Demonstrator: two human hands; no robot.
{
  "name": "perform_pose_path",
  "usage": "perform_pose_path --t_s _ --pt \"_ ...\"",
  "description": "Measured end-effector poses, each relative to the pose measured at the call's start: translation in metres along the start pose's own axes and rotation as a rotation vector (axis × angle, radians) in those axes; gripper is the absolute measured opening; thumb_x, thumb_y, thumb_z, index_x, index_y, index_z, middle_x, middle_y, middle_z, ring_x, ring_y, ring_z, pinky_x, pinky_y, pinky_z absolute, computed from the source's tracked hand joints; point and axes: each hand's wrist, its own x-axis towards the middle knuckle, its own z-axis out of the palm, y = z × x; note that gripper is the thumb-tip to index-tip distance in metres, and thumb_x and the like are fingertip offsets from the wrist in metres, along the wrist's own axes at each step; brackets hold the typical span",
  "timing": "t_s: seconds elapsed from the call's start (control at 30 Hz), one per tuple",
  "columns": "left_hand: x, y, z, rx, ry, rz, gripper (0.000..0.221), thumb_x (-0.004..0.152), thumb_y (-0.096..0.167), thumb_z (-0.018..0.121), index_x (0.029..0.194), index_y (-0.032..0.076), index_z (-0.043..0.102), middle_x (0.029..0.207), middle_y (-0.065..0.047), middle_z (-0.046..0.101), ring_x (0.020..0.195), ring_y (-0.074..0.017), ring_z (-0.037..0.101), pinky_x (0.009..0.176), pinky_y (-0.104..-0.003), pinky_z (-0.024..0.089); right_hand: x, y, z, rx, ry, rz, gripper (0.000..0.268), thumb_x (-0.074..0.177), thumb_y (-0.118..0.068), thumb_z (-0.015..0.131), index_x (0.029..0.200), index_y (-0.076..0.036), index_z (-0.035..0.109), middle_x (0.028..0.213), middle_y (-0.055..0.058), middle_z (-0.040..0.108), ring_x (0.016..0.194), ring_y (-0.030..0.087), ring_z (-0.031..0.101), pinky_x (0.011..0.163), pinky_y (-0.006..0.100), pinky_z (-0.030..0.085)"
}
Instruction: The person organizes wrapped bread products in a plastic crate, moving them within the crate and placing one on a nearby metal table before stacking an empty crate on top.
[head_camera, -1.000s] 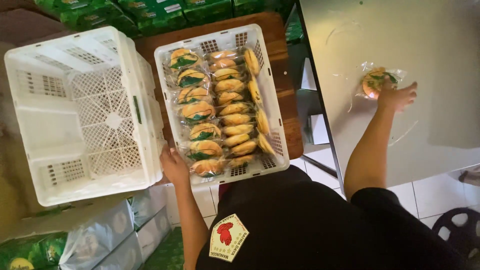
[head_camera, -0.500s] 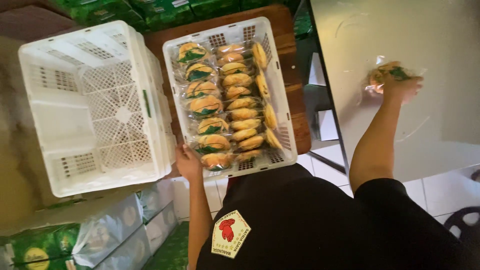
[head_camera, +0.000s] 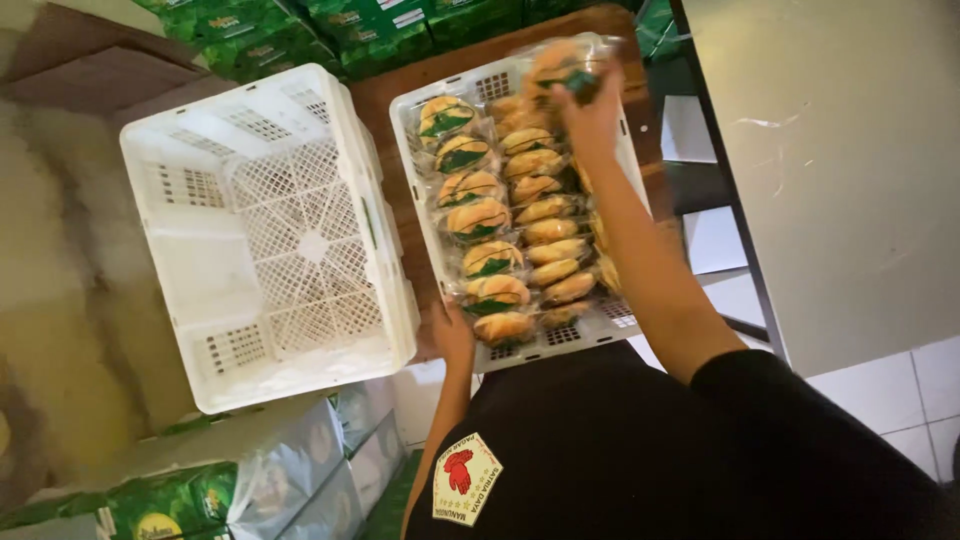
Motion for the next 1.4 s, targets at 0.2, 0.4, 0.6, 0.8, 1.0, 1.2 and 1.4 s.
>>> perform_pose_path --t_s 0.2,0.4,0.6,0.8,1.0,1.2,1.4 --pt "0.002 -0.001 -0.001 -0.111 -0.073 -0.04 0.044 0.105 0.041 0.039 0.106 0.002 0.061 0.093 -0.017 0.067 0.078 -0.0309 0.062 0.079 -0.043 0.05 -0.02 0.013 0.063 -0.789 -0.482 0.397 0.095 0.094 -0.07 0.069 0.152 -0.003 0.035 0.142 0.028 0.047 0.13 0.047 0.049 0.105 0.061 0.042" --pt "0.001 0.004 -0.008 -0.212 -0.157 0.0 0.043 0.106 0.037 0.038 0.111 0.001 0.059 0.102 -0.019 0.066 0.086 -0.0326 0.062 0.084 -0.041 0.049 -0.036 0.01 0.067 -0.663 -0.16 -0.036 0.081 0.092 -0.049 0.086 0.141 0.001 0.046 0.132 0.021 0.058 0.119 0.042 0.058 0.104 0.053 0.044" --pt "0.004 -0.01 -0.001 -0.159 -0.158 0.051 0.044 0.107 0.039 0.038 0.106 0.0 0.058 0.099 -0.018 0.061 0.087 -0.0335 0.059 0.084 -0.042 0.048 -0.042 0.016 0.079 -0.51 -0.093 0.089 0.091 0.101 -0.06 0.07 0.156 0.0 0.027 0.153 0.024 0.047 0.137 0.043 0.05 0.115 0.05 0.038" --pt "0.0 0.014 -0.017 -0.217 -0.185 0.128 0.037 0.109 0.033 0.038 0.105 0.001 0.056 0.098 -0.015 0.059 0.085 -0.0306 0.056 0.084 -0.04 0.046 -0.032 0.003 0.082 -0.645 -0.235 0.253 0.095 0.102 -0.05 0.077 0.158 -0.002 0.018 0.147 0.022 0.05 0.121 0.04 0.062 0.1 0.046 0.053" --pt "0.002 0.018 -0.019 -0.238 -0.237 0.088 0.042 0.108 0.035 0.037 0.115 -0.001 0.057 0.103 -0.016 0.058 0.089 -0.0293 0.058 0.086 -0.04 0.047 -0.038 0.016 0.086 -0.352 0.17 0.05 0.084 0.103 -0.044 0.074 0.157 -0.002 0.024 0.157 0.023 0.042 0.141 0.039 0.05 0.119 0.042 0.041" --pt "0.002 0.014 -0.018 -0.199 -0.216 0.096 0.04 0.108 0.035 0.038 0.107 0.0 0.056 0.098 -0.016 0.058 0.086 -0.0299 0.056 0.085 -0.041 0.047 -0.044 0.031 0.093 -0.471 -0.037 0.077 0.089 0.094 -0.04 0.086 0.149 0.006 0.034 0.147 0.027 0.048 0.132 0.041 0.054 0.113 0.042 0.043" --pt "0.003 0.012 -0.018 -0.167 -0.218 0.091 0.04 0.107 0.033 0.039 0.117 -0.001 0.057 0.102 -0.018 0.06 0.089 -0.033 0.058 0.085 -0.042 0.047 -0.04 0.022 0.084 -0.671 -0.117 0.008 0.087 0.094 -0.043 0.088 0.148 0.002 0.037 0.145 0.023 0.049 0.133 0.043 0.049 0.114 0.049 0.04"
